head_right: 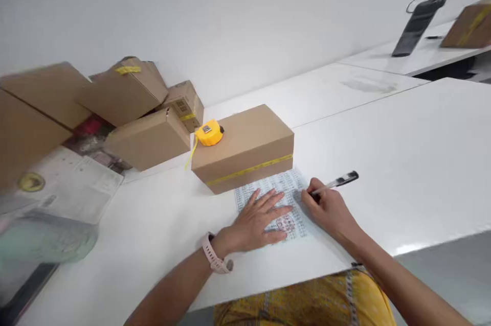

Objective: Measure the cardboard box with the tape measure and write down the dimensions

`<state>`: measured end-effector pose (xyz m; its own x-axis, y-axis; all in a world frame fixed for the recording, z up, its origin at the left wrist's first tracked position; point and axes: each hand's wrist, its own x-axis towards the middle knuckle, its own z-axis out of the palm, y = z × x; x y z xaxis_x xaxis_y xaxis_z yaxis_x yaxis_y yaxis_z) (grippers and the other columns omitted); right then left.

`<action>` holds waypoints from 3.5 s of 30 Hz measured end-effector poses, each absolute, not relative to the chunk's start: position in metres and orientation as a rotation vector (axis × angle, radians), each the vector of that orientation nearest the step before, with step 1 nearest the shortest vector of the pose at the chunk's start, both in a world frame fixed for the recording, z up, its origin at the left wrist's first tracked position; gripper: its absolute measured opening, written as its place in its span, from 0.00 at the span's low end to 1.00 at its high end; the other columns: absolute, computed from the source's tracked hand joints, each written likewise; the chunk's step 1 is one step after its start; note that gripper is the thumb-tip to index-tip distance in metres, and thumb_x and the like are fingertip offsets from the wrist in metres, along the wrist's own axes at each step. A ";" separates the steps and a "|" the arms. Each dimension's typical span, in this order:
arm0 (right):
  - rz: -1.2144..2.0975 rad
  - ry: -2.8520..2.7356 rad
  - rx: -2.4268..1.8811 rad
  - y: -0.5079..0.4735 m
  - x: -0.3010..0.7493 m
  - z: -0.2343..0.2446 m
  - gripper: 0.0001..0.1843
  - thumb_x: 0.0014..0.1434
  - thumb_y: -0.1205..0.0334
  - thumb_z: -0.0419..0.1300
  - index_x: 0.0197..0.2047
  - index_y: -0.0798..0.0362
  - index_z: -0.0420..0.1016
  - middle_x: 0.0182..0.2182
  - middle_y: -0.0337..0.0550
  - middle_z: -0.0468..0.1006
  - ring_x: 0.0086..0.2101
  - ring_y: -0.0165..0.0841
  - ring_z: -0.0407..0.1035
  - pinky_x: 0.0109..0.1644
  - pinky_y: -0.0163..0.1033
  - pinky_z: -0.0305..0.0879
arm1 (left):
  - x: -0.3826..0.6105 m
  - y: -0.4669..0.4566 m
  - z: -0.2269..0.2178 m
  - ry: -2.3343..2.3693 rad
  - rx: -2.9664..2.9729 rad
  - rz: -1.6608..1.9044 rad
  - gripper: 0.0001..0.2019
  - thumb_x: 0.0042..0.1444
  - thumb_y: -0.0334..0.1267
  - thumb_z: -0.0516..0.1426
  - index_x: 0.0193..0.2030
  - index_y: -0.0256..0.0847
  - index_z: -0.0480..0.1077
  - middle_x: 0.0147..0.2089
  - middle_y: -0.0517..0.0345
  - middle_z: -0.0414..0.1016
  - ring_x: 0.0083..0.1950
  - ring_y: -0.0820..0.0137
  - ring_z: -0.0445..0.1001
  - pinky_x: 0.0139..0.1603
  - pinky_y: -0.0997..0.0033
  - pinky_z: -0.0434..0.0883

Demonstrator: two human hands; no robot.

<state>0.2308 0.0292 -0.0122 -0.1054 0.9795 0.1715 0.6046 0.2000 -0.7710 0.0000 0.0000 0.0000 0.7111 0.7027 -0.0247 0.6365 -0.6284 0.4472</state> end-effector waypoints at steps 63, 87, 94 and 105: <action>1.100 -1.262 -1.507 0.174 0.203 0.113 0.16 0.58 0.52 0.63 0.26 0.53 0.69 0.29 0.44 0.72 0.32 0.34 0.66 0.38 0.41 0.65 | -0.202 0.062 0.157 1.585 1.256 1.238 0.21 0.47 0.53 0.63 0.39 0.37 0.73 0.36 0.55 0.76 0.35 0.69 0.72 0.26 0.76 0.65; 0.938 -1.450 -1.632 0.175 0.189 0.114 0.19 0.54 0.45 0.65 0.25 0.50 0.68 0.31 0.48 0.76 0.35 0.39 0.68 0.36 0.43 0.63 | -0.185 0.052 0.172 1.470 1.343 1.019 0.23 0.47 0.53 0.65 0.45 0.39 0.75 0.44 0.50 0.79 0.43 0.64 0.75 0.32 0.74 0.69; 0.854 -1.726 -1.357 0.180 0.180 0.162 0.21 0.58 0.42 0.62 0.26 0.51 0.72 0.32 0.44 0.77 0.35 0.35 0.66 0.40 0.41 0.62 | -0.103 -0.058 0.138 0.974 1.079 0.691 0.31 0.42 0.48 0.71 0.53 0.41 0.73 0.43 0.49 0.77 0.37 0.64 0.77 0.35 0.61 0.79; 0.588 -1.948 -1.412 0.201 0.133 0.131 0.34 0.68 0.40 0.35 0.57 0.49 0.73 0.61 0.53 0.73 0.59 0.54 0.64 0.61 0.59 0.57 | 0.022 -0.038 0.120 0.878 0.539 1.246 0.28 0.40 0.59 0.68 0.39 0.37 0.73 0.39 0.51 0.71 0.36 0.65 0.72 0.31 0.62 0.80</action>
<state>0.1326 0.2012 0.1314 -0.2063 0.9478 0.2430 0.6551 0.3182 -0.6853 0.0215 -0.0383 0.1197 0.0704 0.9592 -0.2737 -0.5801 0.2626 0.7711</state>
